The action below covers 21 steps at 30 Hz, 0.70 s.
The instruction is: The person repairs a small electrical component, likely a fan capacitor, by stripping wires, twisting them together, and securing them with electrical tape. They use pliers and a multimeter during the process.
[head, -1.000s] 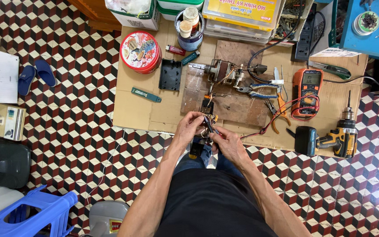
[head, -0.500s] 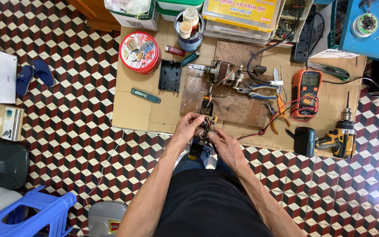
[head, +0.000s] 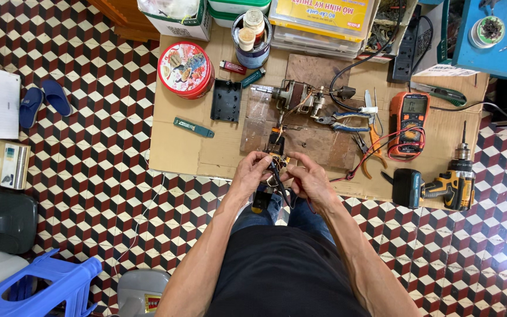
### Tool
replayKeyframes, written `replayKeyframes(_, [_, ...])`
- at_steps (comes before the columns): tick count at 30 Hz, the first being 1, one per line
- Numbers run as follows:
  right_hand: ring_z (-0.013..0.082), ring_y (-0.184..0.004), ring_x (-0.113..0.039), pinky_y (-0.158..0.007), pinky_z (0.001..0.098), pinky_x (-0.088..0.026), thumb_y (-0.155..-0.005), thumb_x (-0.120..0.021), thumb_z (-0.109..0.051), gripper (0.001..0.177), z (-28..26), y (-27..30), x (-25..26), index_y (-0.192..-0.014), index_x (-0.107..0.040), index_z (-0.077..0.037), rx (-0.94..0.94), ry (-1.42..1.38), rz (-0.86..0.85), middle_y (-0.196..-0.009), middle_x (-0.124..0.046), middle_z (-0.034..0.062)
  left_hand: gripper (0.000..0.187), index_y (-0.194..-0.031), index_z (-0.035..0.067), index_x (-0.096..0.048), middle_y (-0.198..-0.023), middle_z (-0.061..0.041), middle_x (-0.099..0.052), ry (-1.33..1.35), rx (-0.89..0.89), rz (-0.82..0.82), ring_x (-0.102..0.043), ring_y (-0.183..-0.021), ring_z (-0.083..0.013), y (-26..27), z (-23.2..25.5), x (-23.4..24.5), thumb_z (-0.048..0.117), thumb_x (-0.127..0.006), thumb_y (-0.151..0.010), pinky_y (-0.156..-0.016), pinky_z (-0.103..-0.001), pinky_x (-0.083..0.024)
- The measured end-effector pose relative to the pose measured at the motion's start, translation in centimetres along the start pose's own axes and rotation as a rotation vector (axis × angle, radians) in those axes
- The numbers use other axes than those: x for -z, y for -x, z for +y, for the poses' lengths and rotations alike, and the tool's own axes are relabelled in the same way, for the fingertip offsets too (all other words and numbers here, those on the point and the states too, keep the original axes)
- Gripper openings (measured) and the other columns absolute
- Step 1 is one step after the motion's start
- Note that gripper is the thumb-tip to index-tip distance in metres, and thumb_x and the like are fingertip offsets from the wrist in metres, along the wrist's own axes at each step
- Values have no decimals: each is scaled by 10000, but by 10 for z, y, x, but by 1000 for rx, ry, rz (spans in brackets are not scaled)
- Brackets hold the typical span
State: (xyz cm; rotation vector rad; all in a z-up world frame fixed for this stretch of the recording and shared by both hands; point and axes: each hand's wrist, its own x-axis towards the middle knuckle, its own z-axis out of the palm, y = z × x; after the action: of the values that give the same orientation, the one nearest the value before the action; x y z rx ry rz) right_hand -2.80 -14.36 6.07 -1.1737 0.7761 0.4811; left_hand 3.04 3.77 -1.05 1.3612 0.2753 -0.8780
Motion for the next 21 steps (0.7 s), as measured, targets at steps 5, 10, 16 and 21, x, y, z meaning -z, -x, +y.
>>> replayKeyframes(5, [64, -496, -504, -377, 205, -302, -980, -567, -136, 544, -5, 0, -3, -1503, -433, -72, -27, -16, -20, -821, -731, 96, 265, -1163, 11, -607, -1037, -86, -702, 19, 2, -4, -685, -891, -123, -1, 0, -2, 222, -633, -1005, -797, -253, -590])
replayKeyframes(10, [66, -457, -493, -369, 215, -344, -955, -592, -157, 508, -11, 1, -9, -1456, -520, -110, 65, 164, 21, -783, -733, 85, 261, -1150, 20, -616, -1007, -65, -712, -41, 30, 17, -712, -883, -98, 0, 3, -3, 230, -621, -996, -805, -229, -614])
replayKeyframes(16, [68, -427, -450, -383, 253, -351, -961, -613, -151, 391, -16, -7, -6, -1340, -637, -58, 73, 390, 20, -762, -752, 109, 247, -1130, 9, -628, -961, -44, -682, -53, -108, -5, -664, -835, -80, -1, -2, -7, 219, -648, -1004, -739, -226, -584])
replayKeyframes(21, [61, -423, -433, -383, 256, -334, -961, -608, -147, 377, -12, -10, -3, -1325, -652, -58, 73, 361, 21, -758, -753, 105, 242, -1127, 10, -628, -948, -37, -683, -69, -116, -2, -663, -823, -74, -4, -8, -7, 215, -650, -1001, -728, -216, -584])
